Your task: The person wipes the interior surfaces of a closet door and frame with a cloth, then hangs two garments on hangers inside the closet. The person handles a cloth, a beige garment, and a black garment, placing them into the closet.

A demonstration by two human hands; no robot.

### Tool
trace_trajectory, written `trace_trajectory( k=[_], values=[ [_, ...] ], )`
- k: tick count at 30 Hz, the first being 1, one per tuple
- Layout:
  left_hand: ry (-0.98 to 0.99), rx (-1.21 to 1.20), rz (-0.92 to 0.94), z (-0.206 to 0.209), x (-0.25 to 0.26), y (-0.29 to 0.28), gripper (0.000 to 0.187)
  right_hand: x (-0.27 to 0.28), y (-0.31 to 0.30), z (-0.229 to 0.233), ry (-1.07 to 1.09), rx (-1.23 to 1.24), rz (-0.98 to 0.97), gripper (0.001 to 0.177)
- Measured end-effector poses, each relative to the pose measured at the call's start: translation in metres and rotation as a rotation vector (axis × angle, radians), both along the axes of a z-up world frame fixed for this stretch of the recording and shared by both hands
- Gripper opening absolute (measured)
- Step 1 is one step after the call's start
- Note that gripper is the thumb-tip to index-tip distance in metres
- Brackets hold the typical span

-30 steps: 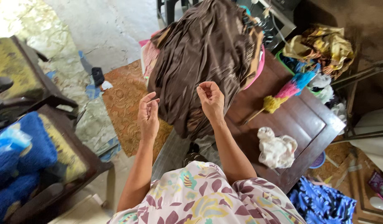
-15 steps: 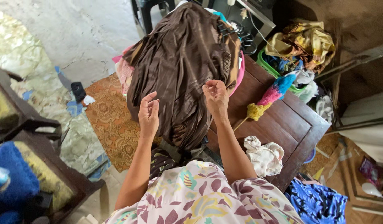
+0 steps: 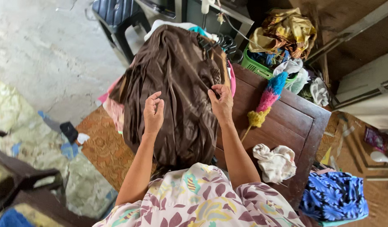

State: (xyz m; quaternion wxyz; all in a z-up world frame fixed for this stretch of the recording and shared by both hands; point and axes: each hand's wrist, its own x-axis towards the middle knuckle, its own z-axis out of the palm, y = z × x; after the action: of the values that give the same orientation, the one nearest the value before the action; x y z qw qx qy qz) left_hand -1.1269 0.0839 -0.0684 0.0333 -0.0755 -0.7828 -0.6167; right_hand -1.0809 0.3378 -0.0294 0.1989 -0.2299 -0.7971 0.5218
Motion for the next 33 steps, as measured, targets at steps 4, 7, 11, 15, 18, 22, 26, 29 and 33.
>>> trace_trajectory(
  k=[4, 7, 11, 15, 18, 22, 26, 29, 33],
  values=[
    [0.037, -0.069, -0.035, -0.004, -0.054, -0.005, 0.032, -0.033, -0.002, -0.020, -0.036, 0.066, -0.084, 0.023],
    [0.151, -0.158, -0.070, -0.013, -0.094, -0.008, 0.031, -0.055, -0.002, -0.043, -0.107, 0.128, -0.147, 0.026],
    [0.096, -0.270, -0.055, -0.033, -0.138, -0.005, 0.035, -0.074, 0.000, -0.074, -0.176, 0.325, -0.198, 0.037],
    [0.187, -0.442, -0.060, -0.063, -0.178, 0.005, 0.044, -0.091, 0.003, -0.103, -0.209, 0.422, -0.246, 0.053],
    [0.196, -0.550, -0.105, -0.084, -0.204, 0.013, 0.054, -0.102, 0.005, -0.119, -0.319, 0.407, -0.262, 0.057],
    [0.160, -0.610, -0.170, -0.104, -0.228, 0.021, 0.066, -0.111, 0.006, -0.134, -0.340, 0.519, -0.302, 0.055],
    [0.081, -0.745, -0.194, -0.117, -0.238, 0.026, 0.070, -0.117, 0.010, -0.142, -0.390, 0.588, -0.369, 0.052],
    [0.136, -0.753, -0.175, -0.122, -0.243, 0.025, 0.056, -0.124, 0.010, -0.147, -0.401, 0.598, -0.431, 0.046],
    [0.207, -0.652, -0.148, -0.120, -0.257, 0.019, 0.023, -0.133, 0.017, -0.152, -0.402, 0.552, -0.487, 0.031]
  ],
)
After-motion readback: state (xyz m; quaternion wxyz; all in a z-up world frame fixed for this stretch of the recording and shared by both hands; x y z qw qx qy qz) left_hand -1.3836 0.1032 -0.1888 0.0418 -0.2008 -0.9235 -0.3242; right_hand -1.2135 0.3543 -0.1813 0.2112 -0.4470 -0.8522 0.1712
